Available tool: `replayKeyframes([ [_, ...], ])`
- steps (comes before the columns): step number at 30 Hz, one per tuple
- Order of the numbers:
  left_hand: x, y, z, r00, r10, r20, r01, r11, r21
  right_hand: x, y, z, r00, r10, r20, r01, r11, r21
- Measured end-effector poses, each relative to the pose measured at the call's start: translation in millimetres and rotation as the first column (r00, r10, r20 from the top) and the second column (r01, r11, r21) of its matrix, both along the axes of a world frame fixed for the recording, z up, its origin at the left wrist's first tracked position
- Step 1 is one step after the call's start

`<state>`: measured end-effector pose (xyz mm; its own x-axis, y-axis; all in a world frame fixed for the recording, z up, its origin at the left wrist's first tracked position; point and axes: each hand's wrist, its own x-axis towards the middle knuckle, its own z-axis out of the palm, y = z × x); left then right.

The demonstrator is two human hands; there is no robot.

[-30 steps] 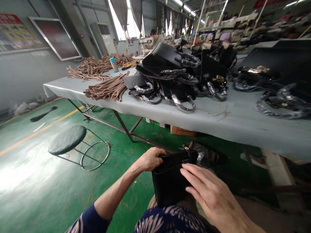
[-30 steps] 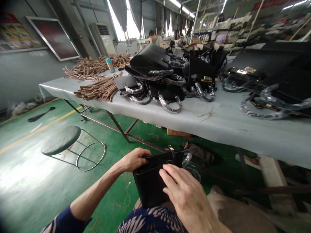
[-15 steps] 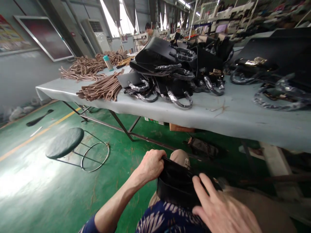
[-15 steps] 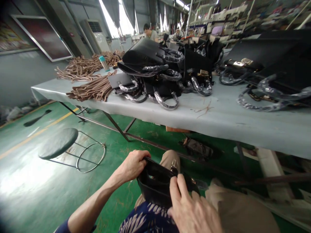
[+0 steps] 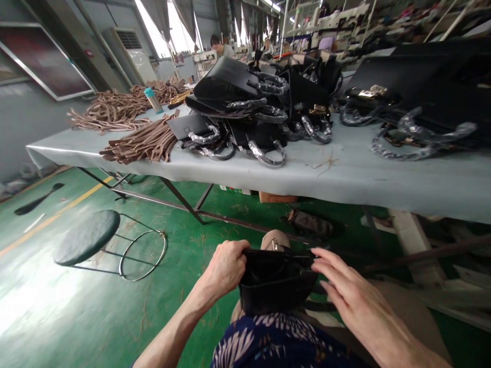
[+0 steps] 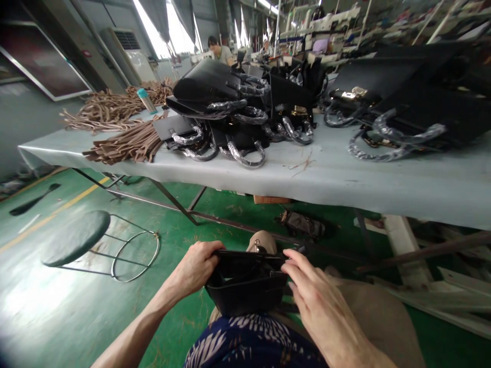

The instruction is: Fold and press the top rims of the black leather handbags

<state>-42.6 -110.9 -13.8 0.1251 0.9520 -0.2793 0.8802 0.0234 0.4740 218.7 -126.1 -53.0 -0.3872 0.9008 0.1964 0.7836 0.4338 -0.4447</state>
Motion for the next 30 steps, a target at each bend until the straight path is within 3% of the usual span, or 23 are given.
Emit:
replayKeyframes([
  [3, 0, -2, -1.0, 1.000, 0.003, -0.004, -0.003, 1.000, -0.006, -3, 1, -5.2, 0.954, -0.122, -0.272, 0.055, 0.969, -0.240],
  [6, 0, -2, 0.0, 1.000, -0.018, -0.012, 0.017, 1.000, -0.016, -2, 4, -3.5, 0.818, -0.324, -0.476, -0.009, 0.820, -0.572],
  [8, 1, -1, 1.3, 0.999, -0.040, -0.012, 0.039, 0.999, -0.030, 0, 7, 0.8, 0.759, -0.418, -0.498, -0.049, 0.727, -0.685],
  [9, 1, 0, 2.0, 0.998, -0.054, -0.011, 0.053, 0.998, -0.034, 0, 9, 3.4, 0.771, -0.416, -0.483, -0.054, 0.712, -0.700],
  [11, 3, 1, 3.6, 0.996, -0.084, -0.012, 0.083, 0.996, -0.042, 2, 15, 9.1, 0.864, -0.319, -0.390, -0.008, 0.765, -0.644],
  [13, 6, 2, 5.1, 0.994, -0.105, -0.011, 0.104, 0.993, -0.050, 2, 23, 15.6, 0.944, -0.225, -0.239, 0.096, 0.885, -0.456],
  [15, 7, 4, 6.2, 0.992, -0.126, 0.009, 0.126, 0.990, -0.066, -1, 33, 23.2, 0.980, -0.147, -0.137, 0.102, 0.952, -0.289],
  [17, 5, 7, 6.5, 0.989, -0.142, 0.047, 0.146, 0.987, -0.074, -6, 43, 31.1, 0.989, -0.029, -0.144, -0.026, 0.932, -0.363],
  [20, -4, 13, 4.0, 0.978, -0.159, 0.134, 0.173, 0.980, -0.100, -17, 59, 40.3, 0.958, 0.104, -0.266, -0.253, 0.744, -0.619],
  [22, -15, 20, 0.0, 0.968, -0.158, 0.196, 0.187, 0.972, -0.139, -24, 66, 43.3, 0.958, 0.102, -0.268, -0.262, 0.695, -0.670],
  [30, -41, 55, -13.8, 0.914, -0.234, 0.332, 0.318, 0.920, -0.228, -50, 59, 31.1, 0.979, 0.169, 0.113, -0.102, 0.890, -0.445],
])
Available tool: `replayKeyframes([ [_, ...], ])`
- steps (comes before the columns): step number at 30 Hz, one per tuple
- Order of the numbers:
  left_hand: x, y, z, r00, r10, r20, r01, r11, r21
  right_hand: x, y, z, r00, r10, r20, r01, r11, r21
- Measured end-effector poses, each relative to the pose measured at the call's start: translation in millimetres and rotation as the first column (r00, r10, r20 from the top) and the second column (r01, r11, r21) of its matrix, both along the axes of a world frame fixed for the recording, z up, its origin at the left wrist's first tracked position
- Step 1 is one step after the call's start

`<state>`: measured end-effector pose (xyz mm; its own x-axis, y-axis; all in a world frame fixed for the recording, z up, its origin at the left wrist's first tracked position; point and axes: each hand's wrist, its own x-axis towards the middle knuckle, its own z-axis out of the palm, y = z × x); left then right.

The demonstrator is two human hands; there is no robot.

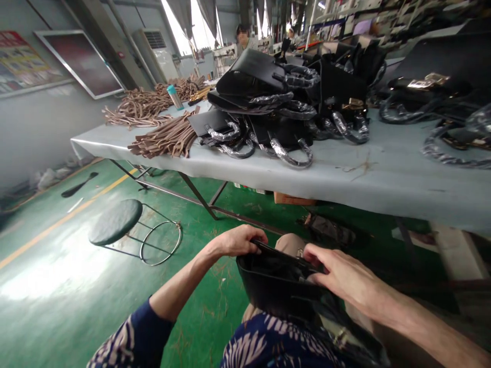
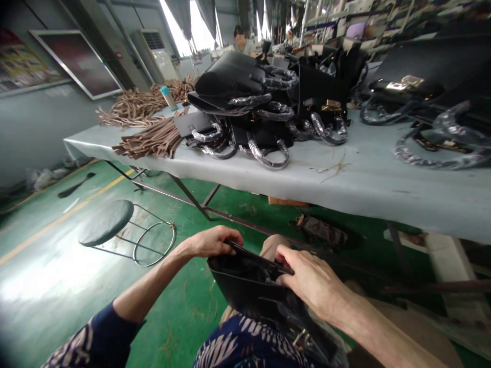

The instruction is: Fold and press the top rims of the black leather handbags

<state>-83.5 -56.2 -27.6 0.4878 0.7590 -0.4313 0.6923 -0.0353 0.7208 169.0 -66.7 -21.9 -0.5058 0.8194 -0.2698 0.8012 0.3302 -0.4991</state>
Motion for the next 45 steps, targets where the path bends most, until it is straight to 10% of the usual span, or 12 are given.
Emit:
replayKeyframes([
  [13, 28, 17, 21.8, 0.999, 0.047, 0.000, -0.046, 0.974, 0.224, 23, -33, 15.1, 0.988, -0.034, 0.147, -0.038, 0.887, 0.460],
  [23, 62, -38, 11.1, 0.905, 0.417, 0.087, -0.396, 0.748, 0.533, 25, -52, 3.4, 0.966, -0.188, 0.179, 0.075, 0.862, 0.501],
  [45, 60, 3, 2.8, 0.972, -0.080, -0.219, 0.198, 0.778, 0.596, 26, -35, -11.1, 0.961, -0.278, 0.006, 0.269, 0.936, 0.225],
])
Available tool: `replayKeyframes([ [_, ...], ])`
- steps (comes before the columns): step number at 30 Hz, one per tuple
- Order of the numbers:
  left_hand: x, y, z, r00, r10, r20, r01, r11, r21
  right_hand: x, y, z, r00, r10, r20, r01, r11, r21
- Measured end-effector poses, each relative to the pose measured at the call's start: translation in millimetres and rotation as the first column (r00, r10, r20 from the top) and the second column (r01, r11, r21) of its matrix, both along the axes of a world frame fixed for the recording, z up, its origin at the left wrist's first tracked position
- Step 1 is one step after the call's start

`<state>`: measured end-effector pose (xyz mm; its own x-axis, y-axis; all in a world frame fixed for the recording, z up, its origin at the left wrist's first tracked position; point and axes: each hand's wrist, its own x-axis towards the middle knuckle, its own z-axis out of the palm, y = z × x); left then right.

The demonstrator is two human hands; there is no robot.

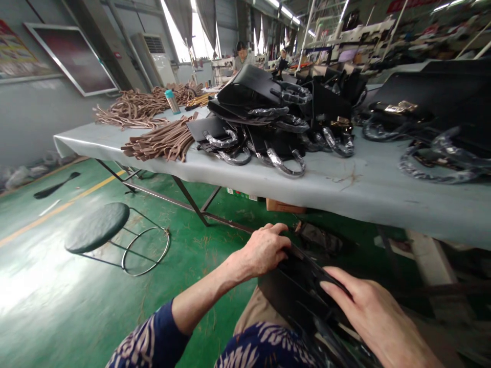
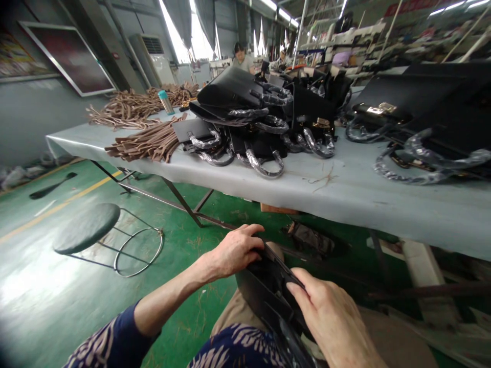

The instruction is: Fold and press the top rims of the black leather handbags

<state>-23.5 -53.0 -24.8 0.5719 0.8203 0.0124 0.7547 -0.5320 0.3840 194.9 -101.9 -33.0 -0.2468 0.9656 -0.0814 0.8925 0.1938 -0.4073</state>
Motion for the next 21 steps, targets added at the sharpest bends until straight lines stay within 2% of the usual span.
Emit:
replayKeyframes([
  [3, -2, 7, -0.6, 0.997, -0.059, 0.048, 0.062, 0.997, -0.052, 2, 3, 3.9, 0.995, -0.010, -0.097, 0.005, 0.999, -0.052],
  [6, -4, 11, -3.3, 0.982, -0.118, 0.147, 0.135, 0.985, -0.110, 6, 8, 8.3, 0.984, -0.057, -0.170, 0.022, 0.979, -0.205],
  [9, -5, 12, -8.0, 0.974, -0.087, 0.210, 0.114, 0.986, -0.121, 10, 14, 10.8, 0.975, -0.077, -0.207, 0.013, 0.956, -0.294],
  [18, 2, 10, -16.3, 0.960, 0.053, 0.275, -0.022, 0.993, -0.116, 12, 19, 1.0, 0.955, -0.033, -0.294, -0.022, 0.983, -0.180],
  [21, 5, 9, -18.7, 0.961, 0.087, 0.263, -0.063, 0.993, -0.098, 13, 19, -4.3, 0.968, 0.005, -0.250, -0.021, 0.998, -0.059],
])
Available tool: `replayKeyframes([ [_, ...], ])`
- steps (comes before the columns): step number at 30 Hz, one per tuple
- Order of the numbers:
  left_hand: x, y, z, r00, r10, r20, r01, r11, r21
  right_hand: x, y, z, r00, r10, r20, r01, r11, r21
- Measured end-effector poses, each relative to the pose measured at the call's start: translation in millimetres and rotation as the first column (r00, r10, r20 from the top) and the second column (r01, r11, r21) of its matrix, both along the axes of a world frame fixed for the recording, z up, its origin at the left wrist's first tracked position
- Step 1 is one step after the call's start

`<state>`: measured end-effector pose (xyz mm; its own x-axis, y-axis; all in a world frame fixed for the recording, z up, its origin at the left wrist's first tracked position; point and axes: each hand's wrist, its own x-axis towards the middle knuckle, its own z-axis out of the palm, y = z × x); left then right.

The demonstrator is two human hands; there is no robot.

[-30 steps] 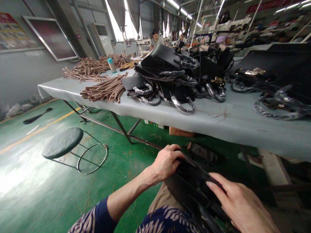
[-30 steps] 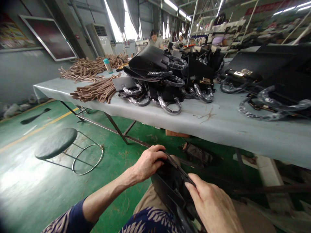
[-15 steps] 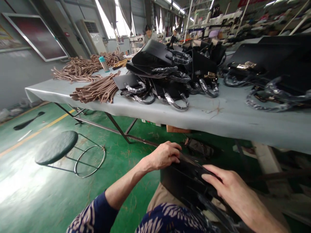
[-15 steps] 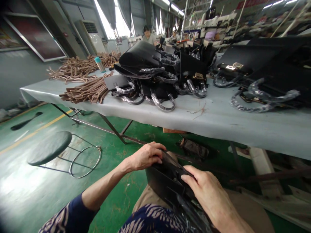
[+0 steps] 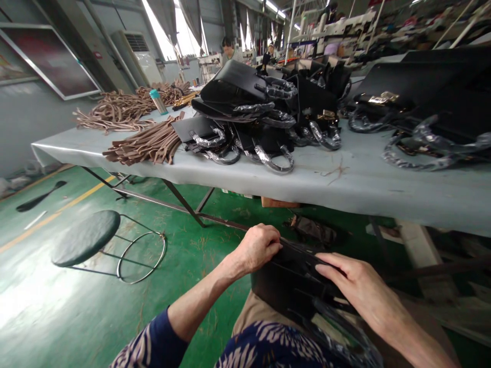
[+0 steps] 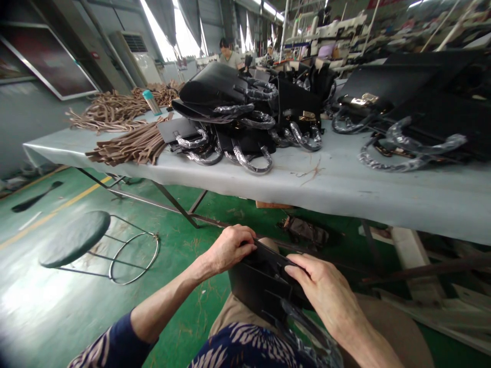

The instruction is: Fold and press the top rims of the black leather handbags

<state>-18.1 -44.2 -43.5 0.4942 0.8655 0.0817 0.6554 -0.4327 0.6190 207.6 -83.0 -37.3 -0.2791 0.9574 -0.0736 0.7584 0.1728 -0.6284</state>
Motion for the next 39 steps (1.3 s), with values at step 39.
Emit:
replayKeyframes([
  [39, 12, -8, -3.3, 0.985, 0.120, -0.123, -0.116, 0.992, 0.042, -49, 29, 1.8, 0.935, 0.185, 0.302, -0.242, 0.957, 0.163],
])
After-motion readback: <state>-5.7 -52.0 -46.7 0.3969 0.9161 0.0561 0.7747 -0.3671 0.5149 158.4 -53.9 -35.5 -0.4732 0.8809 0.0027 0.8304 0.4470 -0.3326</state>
